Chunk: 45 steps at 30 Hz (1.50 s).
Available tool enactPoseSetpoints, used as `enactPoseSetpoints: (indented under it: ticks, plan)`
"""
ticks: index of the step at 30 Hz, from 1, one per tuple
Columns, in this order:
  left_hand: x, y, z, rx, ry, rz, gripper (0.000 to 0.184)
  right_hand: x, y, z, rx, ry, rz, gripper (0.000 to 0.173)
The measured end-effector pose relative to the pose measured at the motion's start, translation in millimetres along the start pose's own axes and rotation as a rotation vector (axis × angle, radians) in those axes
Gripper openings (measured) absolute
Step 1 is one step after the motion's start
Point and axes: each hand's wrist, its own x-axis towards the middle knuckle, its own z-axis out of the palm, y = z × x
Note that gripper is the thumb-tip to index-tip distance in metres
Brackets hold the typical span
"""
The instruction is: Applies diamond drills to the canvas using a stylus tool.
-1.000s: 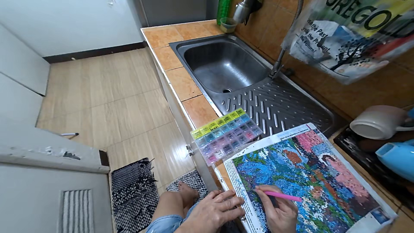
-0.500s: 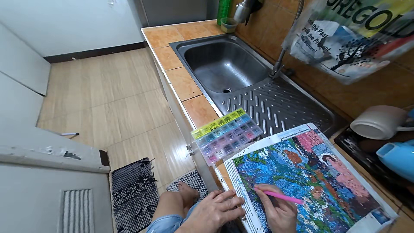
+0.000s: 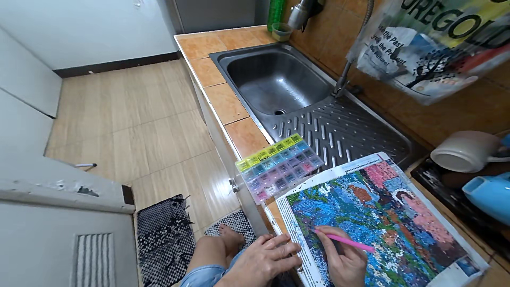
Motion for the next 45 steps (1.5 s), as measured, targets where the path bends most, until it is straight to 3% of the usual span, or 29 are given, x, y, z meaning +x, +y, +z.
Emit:
enactPoseSetpoints:
  ticks: [45]
  plan:
    - [-0.2, -0.5, 1.6, -0.011, 0.013, 0.005, 0.049, 0.2, -1.1, -1.1, 0.039, -0.010, 0.012, 0.005]
